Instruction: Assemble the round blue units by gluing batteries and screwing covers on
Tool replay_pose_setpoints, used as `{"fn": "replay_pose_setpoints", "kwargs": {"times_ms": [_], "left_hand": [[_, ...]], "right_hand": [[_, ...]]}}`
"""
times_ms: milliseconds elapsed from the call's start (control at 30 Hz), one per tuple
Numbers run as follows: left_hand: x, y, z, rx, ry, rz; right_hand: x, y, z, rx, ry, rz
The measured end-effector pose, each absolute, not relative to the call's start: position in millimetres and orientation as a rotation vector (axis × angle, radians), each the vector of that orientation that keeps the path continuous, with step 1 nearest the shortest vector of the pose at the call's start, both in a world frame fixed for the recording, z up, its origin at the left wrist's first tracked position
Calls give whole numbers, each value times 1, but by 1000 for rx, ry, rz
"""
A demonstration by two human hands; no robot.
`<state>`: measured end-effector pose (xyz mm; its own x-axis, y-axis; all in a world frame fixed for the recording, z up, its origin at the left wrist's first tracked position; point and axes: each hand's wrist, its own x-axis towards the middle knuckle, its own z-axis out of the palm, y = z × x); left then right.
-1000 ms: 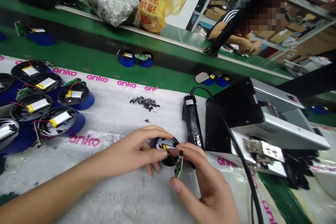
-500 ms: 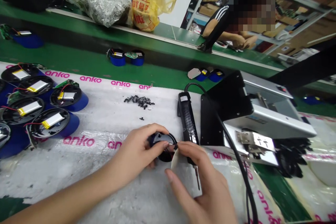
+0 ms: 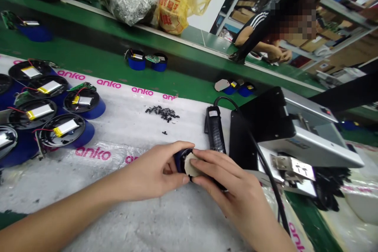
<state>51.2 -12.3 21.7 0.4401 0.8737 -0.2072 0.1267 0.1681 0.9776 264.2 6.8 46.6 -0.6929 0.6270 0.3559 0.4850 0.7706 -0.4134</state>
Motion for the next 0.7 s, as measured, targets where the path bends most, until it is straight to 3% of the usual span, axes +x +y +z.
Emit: {"fn": "replay_pose_setpoints", "kwargs": {"times_ms": [700], "left_hand": [[51,-6,21,988,961,656]], "right_hand": [[263,3,67,-935,-2702,348]]}}
